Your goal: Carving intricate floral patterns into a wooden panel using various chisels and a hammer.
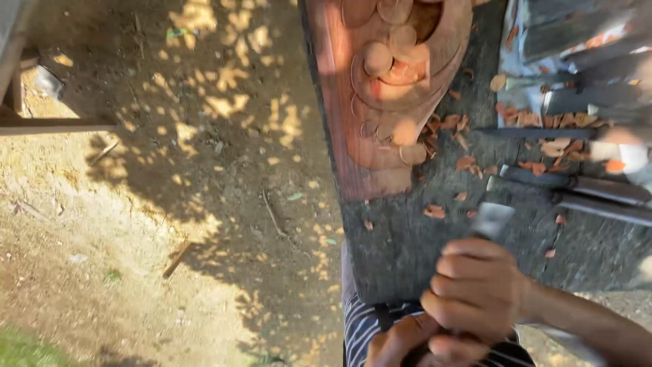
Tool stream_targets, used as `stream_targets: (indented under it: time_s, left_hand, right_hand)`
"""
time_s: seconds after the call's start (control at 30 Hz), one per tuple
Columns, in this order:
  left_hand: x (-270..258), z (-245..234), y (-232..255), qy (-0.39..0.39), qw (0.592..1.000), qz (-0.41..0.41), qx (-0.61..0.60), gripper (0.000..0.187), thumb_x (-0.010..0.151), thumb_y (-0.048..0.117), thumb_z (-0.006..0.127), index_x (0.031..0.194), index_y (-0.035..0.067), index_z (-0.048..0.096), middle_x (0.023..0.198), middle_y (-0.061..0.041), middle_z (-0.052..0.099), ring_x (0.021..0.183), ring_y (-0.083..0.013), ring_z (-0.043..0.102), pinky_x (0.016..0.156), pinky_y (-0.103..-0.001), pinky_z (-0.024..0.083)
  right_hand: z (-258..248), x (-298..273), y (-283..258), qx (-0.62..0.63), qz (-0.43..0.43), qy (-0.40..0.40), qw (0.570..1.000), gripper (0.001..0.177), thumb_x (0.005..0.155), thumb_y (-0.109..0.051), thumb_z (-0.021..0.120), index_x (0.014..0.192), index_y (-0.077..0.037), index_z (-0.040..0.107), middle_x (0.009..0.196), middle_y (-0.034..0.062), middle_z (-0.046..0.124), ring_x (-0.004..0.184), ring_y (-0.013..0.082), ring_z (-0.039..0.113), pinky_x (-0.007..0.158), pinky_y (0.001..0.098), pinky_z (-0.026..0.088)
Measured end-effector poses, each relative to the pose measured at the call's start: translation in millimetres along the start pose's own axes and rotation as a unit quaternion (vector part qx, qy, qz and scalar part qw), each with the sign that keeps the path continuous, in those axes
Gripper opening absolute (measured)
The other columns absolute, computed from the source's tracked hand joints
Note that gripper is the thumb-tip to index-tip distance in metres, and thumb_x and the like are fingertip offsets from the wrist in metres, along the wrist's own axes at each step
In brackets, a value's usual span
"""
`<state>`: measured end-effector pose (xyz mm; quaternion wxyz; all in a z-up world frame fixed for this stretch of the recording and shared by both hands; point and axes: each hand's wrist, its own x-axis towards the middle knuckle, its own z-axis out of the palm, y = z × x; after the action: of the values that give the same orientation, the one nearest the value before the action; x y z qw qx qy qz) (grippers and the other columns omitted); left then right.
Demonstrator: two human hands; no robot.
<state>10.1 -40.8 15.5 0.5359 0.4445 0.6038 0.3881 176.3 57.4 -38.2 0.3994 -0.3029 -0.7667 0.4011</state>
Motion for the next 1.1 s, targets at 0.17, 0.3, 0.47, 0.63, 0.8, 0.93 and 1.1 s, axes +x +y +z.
stream_targets:
  time_s: [0.17, 0.3, 0.47, 0.63, 0.8, 0.93, 1.1]
  left_hand:
    - [-2.7, -51.0, -49.3, -0.082, 0.967, -0.227, -0.085, 0.054, 0.101, 0.045, 0.063, 0.125, -0.004, 0.066, 0.086, -0.01, 0.072, 0.075, -0.0119, 0.067, 0.069, -0.027, 0.054]
    - [42.7, -57.3, -20.9, -0.128, 0.92, -0.355, -0.105, 0.058, 0.094, 0.044, 0.058, 0.134, 0.001, 0.059, 0.088, -0.005, 0.07, 0.06, -0.0081, 0.059, 0.055, -0.026, 0.046]
    - [42.9, -26.8, -26.0, 0.014, 0.905, -0.403, -0.137, 0.058, 0.093, 0.035, 0.061, 0.141, 0.003, 0.055, 0.07, -0.008, 0.058, 0.044, -0.006, 0.038, 0.043, -0.026, 0.026]
    - [29.9, -2.5, -34.5, 0.031, 0.942, -0.294, -0.156, 0.058, 0.1, 0.032, 0.061, 0.143, -0.005, 0.052, 0.079, -0.009, 0.066, 0.057, -0.0051, 0.046, 0.052, -0.025, 0.034]
    - [28.2, 5.3, -34.9, 0.036, 0.935, -0.313, -0.165, 0.058, 0.096, 0.029, 0.063, 0.14, -0.006, 0.051, 0.075, -0.01, 0.065, 0.053, -0.0053, 0.046, 0.047, -0.025, 0.033]
    - [31.4, 8.2, -31.3, 0.065, 0.936, -0.295, -0.183, 0.059, 0.096, 0.027, 0.064, 0.142, -0.008, 0.05, 0.086, -0.013, 0.072, 0.059, -0.0057, 0.049, 0.052, -0.026, 0.036]
    - [21.2, 14.4, -35.2, 0.053, 0.943, -0.303, -0.126, 0.059, 0.097, 0.028, 0.063, 0.143, -0.006, 0.051, 0.077, -0.01, 0.068, 0.057, -0.0042, 0.049, 0.051, -0.024, 0.035]
  right_hand:
    - [39.0, 5.4, 40.2, 0.013, 0.042, -0.098, 0.994, 0.046, 0.108, -0.047, 0.056, 0.077, -0.013, 0.054, 0.066, 0.0002, 0.047, 0.062, 0.0204, 0.045, 0.066, 0.0387, 0.037]
    - [59.2, 18.0, 77.1, 0.015, 0.032, -0.142, 0.989, 0.051, 0.101, -0.051, 0.058, 0.067, -0.014, 0.052, 0.055, 0.0015, 0.04, 0.054, 0.0216, 0.038, 0.061, 0.0404, 0.034]
    - [51.7, 11.6, 99.7, 0.062, 0.007, -0.13, 0.99, 0.051, 0.106, -0.051, 0.051, 0.071, -0.014, 0.051, 0.059, 0.0017, 0.038, 0.057, 0.0234, 0.038, 0.066, 0.0406, 0.035]
    - [41.6, 10.8, 109.2, 0.126, -0.017, -0.115, 0.985, 0.051, 0.109, -0.051, 0.047, 0.074, -0.014, 0.05, 0.062, 0.0007, 0.04, 0.059, 0.0238, 0.04, 0.067, 0.0416, 0.034]
    - [40.3, 5.2, 114.4, 0.15, -0.021, -0.106, 0.983, 0.051, 0.109, -0.052, 0.045, 0.074, -0.016, 0.05, 0.062, -0.0003, 0.04, 0.058, 0.0238, 0.04, 0.064, 0.0417, 0.033]
    - [37.3, 6.1, 119.4, 0.142, -0.06, -0.09, 0.984, 0.051, 0.109, -0.054, 0.045, 0.076, -0.015, 0.05, 0.064, 0.0009, 0.039, 0.059, 0.0249, 0.042, 0.061, 0.0415, 0.032]
    - [32.8, 11.2, 120.4, 0.15, -0.078, -0.086, 0.982, 0.047, 0.11, -0.047, 0.047, 0.075, -0.015, 0.049, 0.064, 0.0005, 0.041, 0.058, 0.024, 0.043, 0.059, 0.0409, 0.031]
